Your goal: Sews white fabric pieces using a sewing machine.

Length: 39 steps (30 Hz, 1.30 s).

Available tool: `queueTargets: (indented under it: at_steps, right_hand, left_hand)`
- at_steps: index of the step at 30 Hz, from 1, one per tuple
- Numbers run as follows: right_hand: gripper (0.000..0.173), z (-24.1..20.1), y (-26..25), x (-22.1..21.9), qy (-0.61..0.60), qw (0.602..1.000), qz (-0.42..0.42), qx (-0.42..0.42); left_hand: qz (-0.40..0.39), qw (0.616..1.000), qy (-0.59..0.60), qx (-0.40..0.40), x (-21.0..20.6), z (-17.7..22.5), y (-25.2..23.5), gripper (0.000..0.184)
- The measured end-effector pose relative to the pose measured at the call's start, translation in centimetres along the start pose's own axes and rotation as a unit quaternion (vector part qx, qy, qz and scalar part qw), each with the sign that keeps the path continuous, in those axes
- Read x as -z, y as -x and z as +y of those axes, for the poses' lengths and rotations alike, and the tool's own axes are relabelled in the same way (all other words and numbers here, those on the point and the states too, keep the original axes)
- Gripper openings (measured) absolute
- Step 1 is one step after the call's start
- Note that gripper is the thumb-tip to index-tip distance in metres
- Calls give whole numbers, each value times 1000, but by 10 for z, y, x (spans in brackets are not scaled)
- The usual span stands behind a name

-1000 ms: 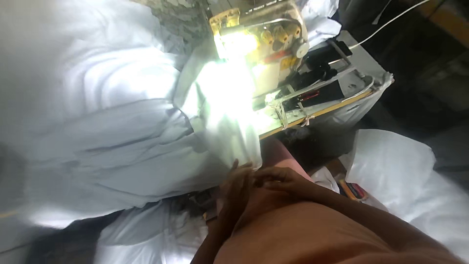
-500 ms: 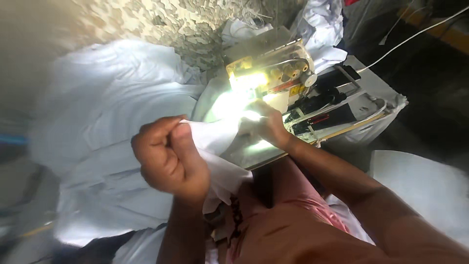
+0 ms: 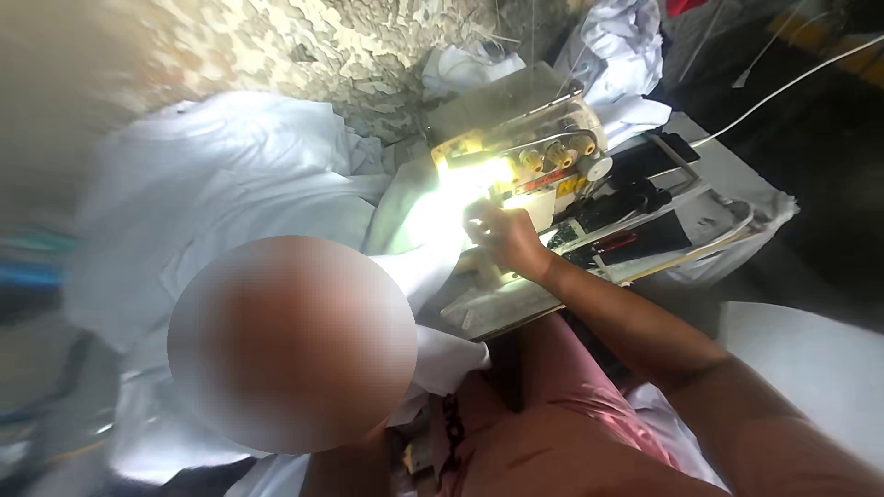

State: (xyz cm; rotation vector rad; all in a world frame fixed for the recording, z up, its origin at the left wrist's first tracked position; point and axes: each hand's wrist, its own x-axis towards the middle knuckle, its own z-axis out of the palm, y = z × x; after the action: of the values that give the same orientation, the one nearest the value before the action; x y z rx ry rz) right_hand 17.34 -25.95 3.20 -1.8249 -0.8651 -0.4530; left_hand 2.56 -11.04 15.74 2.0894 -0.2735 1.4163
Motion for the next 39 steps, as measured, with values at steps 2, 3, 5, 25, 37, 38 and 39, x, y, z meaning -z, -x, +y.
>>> queueTargets:
  at_steps: [2, 3, 5, 25, 37, 38, 39]
  right_hand:
    - [17, 0, 1, 8, -124, 990, -39, -54]
    - [17, -1, 3, 13, -182, 978, -59, -83]
    - [17, 2, 13, 23, -237, 958, -104, -124]
    - [15, 19, 50, 21, -213, 956, -122, -162]
    - [32, -6, 111, -13, -95, 954, -8, -286]
    - [29, -16, 117, -15, -85, 945, -50, -312]
    - [25, -27, 122, -17, -70, 942, -96, -314]
  left_hand:
    - [-5, 1000, 7, 3, -1, 1, -4, 16]
    - [-11, 1000, 14, 1, -2, 1, -6, 17]
    - [-34, 999, 22, -6, -5, 1, -9, 18]
    - [-200, 972, 73, 100, -32, -28, 20, 11]
    - [-369, 927, -60, 28, -50, -9, 119, 21]
    - [-364, 929, -69, 24, -53, -11, 120, 20]
    - [-358, 930, -76, 17, -56, -14, 120, 19]
